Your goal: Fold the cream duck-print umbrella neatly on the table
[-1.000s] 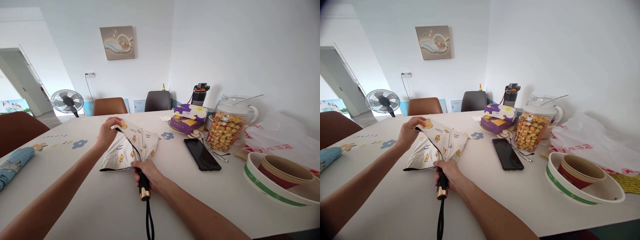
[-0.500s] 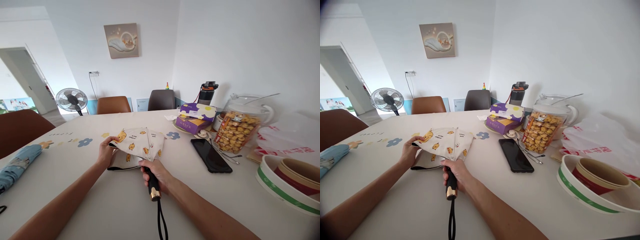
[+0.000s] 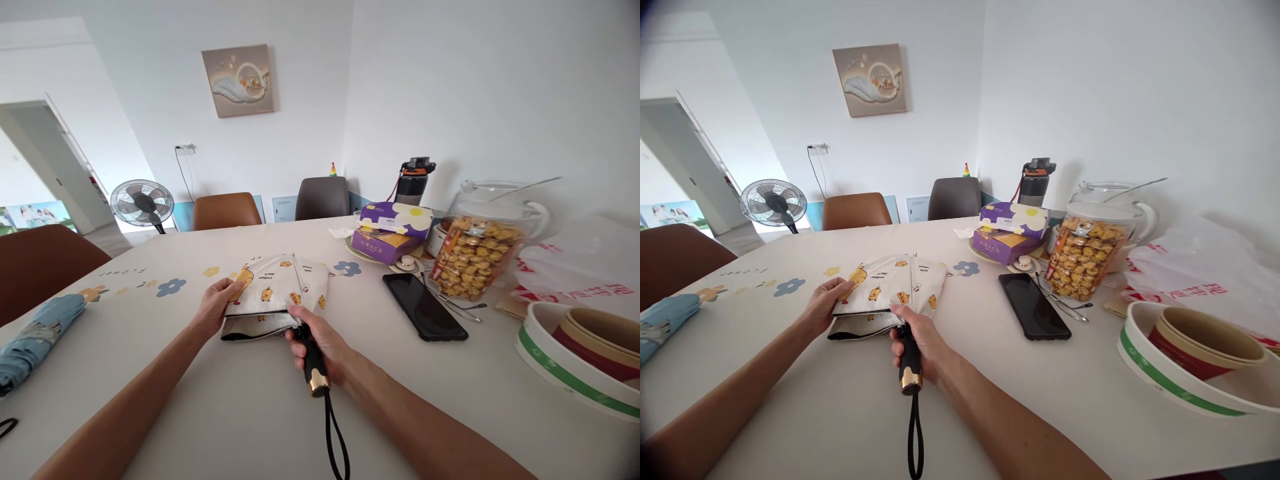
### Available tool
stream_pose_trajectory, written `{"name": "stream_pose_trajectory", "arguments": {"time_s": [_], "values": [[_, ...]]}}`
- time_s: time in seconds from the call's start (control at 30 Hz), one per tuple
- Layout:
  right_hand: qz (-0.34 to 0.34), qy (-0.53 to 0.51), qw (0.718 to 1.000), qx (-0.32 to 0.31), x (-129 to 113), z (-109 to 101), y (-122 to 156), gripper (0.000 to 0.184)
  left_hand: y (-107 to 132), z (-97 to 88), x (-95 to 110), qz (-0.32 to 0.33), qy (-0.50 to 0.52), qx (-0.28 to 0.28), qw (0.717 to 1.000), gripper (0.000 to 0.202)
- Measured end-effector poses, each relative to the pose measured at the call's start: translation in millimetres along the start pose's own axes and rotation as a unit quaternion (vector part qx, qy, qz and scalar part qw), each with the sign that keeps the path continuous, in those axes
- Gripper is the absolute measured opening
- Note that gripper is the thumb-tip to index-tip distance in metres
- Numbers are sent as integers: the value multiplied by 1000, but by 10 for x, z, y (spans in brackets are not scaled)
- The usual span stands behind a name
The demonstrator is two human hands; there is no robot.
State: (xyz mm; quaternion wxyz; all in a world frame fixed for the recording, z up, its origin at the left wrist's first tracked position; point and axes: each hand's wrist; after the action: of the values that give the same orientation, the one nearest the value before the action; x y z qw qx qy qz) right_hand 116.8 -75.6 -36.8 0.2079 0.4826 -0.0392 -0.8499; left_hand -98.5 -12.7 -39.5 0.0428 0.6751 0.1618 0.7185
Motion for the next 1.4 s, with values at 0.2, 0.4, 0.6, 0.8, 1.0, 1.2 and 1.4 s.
{"name": "stream_pose_trajectory", "arguments": {"time_s": [0.2,0.4,0.6,0.8,1.0,1.2,1.4], "values": [[1,-1,1000,12,-12,-17,-28,46,-52,-62,6,11,-64,-43,997,35],[-14,35,999,19,4,-23,-46,24,-119,-307,81,-27,-222,-122,967,34],[-29,62,997,21,48,7,-59,14,-58,-256,204,58,-377,93,920,21],[-8,111,993,32,4,81,-9,17,-7,390,100,307,-477,76,820,46],[-5,87,996,26,20,42,-17,17,-248,469,-205,192,-619,37,760,61],[-5,66,998,20,72,14,-77,16,-367,308,-309,104,-655,55,746,68],[-32,94,995,17,71,35,-54,15,-288,352,-290,114,-627,53,768,67]]}}
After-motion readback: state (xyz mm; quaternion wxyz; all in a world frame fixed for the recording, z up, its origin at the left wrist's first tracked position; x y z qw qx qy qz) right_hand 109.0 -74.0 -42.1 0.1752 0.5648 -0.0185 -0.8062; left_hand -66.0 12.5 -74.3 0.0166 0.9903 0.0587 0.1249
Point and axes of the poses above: each hand's wrist, its own y-axis away from the middle knuckle, its own z-axis out of the palm, x = y × z, and after that the axes turned 14 degrees about -z, right-handed
